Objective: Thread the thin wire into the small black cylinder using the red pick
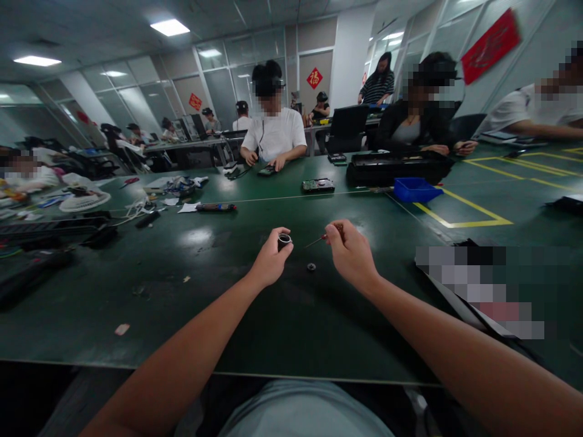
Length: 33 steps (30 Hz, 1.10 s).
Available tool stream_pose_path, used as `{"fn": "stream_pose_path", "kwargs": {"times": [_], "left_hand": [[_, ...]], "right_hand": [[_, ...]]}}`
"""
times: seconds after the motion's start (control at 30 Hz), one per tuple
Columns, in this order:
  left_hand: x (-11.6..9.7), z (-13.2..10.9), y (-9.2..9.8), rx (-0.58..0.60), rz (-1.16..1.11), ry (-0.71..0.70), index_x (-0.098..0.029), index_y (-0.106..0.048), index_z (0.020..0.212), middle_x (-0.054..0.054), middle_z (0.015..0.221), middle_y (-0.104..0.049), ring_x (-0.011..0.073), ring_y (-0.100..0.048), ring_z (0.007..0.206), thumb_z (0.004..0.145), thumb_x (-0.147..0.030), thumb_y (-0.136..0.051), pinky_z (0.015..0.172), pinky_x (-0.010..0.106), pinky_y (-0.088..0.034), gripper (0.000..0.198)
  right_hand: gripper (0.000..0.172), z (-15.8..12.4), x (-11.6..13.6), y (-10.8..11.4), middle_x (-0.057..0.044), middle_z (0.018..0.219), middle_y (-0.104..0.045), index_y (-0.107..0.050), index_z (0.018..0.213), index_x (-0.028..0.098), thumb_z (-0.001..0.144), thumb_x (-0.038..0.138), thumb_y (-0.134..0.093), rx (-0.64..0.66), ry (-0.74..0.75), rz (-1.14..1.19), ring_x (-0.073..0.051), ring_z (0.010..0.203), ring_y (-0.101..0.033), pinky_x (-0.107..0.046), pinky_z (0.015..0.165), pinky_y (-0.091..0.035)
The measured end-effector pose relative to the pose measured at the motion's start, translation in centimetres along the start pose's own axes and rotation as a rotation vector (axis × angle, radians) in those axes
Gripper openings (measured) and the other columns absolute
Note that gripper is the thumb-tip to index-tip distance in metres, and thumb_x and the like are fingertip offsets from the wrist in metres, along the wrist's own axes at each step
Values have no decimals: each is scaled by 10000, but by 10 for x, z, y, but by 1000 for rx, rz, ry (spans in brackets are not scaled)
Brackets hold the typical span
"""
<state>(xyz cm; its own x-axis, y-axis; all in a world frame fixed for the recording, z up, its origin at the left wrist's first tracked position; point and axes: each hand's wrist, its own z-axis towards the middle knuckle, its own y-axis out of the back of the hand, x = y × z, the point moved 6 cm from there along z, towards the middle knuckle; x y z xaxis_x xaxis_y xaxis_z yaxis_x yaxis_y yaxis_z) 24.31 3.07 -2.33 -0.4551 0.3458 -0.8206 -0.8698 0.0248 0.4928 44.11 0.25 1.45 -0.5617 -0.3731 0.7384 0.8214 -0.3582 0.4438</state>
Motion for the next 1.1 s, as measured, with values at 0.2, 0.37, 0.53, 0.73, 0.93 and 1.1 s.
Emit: {"fn": "stream_pose_path", "kwargs": {"times": [0.2, 0.37, 0.53, 0.73, 0.93, 1.1], "left_hand": [[-17, -7, -10, 129, 230, -40, -206, -608, 1022, 49, 968, -657, 211, -609, 866, 913, -407, -564, 761, 343, -480, 233], [-25, -10, -36, 334, 523, -190, -249, -644, 1149, 63, 1044, -671, 247, -630, 931, 908, -303, -541, 791, 361, -491, 268], [-22, -7, -55, 449, 685, -247, -240, -677, 1109, 98, 990, -674, 285, -643, 900, 903, -403, -564, 741, 367, -495, 286], [-21, 0, -44, 457, 607, -172, -211, -654, 1062, 82, 977, -694, 254, -649, 846, 896, -380, -573, 711, 341, -477, 251], [-14, 18, 14, 277, 274, -72, -202, -666, 1033, 45, 928, -669, 189, -606, 817, 848, -323, -582, 737, 309, -447, 237], [20, 20, 88, 19, -256, 197, -164, -617, 877, 1, 724, -552, 106, -462, 555, 779, -317, -626, 509, 230, -325, 181]], "right_hand": [[252, 0, 3, 2, -53, 782, -685, -581, 913, 221, 981, 410, -429, -4, 5, 19, -213, 724, -632, -334, 665, -423], [239, 1, 3, 3, -52, 784, -683, -583, 921, 218, 973, 410, -449, -3, 5, 6, -208, 716, -627, -328, 657, -420], [242, 1, 3, 3, -47, 773, -675, -578, 910, 215, 975, 408, -446, -15, 17, 23, -207, 719, -633, -323, 658, -420], [241, 1, 5, 3, -43, 768, -672, -572, 910, 217, 981, 402, -434, -9, 21, 36, -198, 698, -620, -318, 646, -412], [251, 0, 4, 3, -46, 773, -671, -575, 913, 220, 985, 414, -434, -3, 21, 46, -205, 713, -622, -326, 658, -418], [256, 1, 2, 4, -53, 794, -677, -576, 921, 223, 987, 420, -426, -2, 20, 60, -213, 744, -631, -336, 677, -427]]}}
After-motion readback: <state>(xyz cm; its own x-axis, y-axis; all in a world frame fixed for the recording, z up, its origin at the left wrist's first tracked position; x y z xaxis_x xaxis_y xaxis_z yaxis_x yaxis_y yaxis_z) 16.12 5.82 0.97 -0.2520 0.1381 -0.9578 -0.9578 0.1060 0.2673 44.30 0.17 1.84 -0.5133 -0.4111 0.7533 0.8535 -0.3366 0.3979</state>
